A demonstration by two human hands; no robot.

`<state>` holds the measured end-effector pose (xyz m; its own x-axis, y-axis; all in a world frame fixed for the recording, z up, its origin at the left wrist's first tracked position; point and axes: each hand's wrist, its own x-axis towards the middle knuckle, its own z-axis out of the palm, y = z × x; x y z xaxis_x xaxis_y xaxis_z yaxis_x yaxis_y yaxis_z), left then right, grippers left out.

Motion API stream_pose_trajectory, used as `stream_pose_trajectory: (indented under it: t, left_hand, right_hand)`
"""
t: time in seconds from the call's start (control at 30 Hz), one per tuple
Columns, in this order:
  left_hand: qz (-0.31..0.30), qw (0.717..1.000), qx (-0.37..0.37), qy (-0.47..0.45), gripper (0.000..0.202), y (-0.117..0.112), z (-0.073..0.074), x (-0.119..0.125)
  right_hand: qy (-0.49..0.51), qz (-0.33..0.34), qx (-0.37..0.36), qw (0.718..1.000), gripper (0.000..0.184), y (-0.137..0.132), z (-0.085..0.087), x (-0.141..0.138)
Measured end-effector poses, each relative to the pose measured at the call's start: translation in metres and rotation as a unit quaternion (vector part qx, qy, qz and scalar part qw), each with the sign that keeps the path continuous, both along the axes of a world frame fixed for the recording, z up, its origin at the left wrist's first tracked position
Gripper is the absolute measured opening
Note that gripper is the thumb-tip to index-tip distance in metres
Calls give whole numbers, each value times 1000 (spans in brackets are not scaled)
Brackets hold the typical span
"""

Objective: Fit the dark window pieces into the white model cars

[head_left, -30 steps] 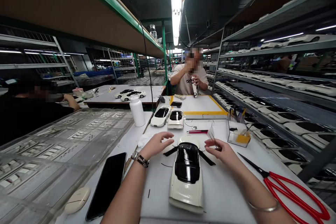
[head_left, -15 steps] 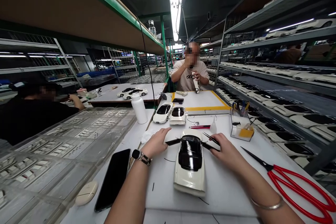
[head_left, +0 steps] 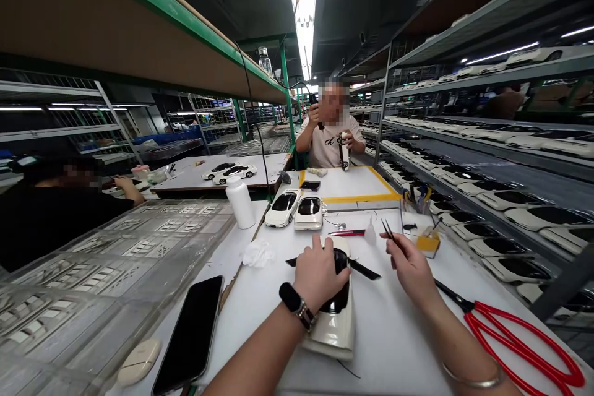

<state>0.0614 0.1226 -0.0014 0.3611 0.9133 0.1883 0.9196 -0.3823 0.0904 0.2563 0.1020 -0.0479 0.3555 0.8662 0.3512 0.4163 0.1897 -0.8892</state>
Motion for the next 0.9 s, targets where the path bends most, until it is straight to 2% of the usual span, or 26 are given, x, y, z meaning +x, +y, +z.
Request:
stream_pose_trajectory:
  t: [0.17,0.33,0.43,0.53,0.6,0.7,0.83,0.9]
  left_hand:
    - [17,1000,-22,8,39,9,1,4]
    - [24,999,-26,1,43,8,3,-1]
    - [-7,1000,-25,-6,39,9,3,-1]
    - [-51,998,-29,-23,35,13,4,-4]
    - [-80,995,-39,-38,37,16,6,-10]
    - [-144,985,-71,-62,42,22,10,-25]
    - [-249,954,-136,-100,41,28,16,-38]
    - [-287,936,-158,-126,37,32,18,-39]
  right_hand:
    - [-1,-2,-16,1000,47,3,0,5]
    - [-51,-5,-52,997,27,7,-4,8]
    - [-63,-17,-79,995,16,7,-8,10]
    - [-38,-13,-78,996,22,6,-8,12]
    - [2,14,-62,998,26,4,-3,13]
    - [95,92,-25,991,24,0,8,13]
    - [205,190,15,960,34,-9,24,13]
    - [267,234,28,934,35,-12,27,13]
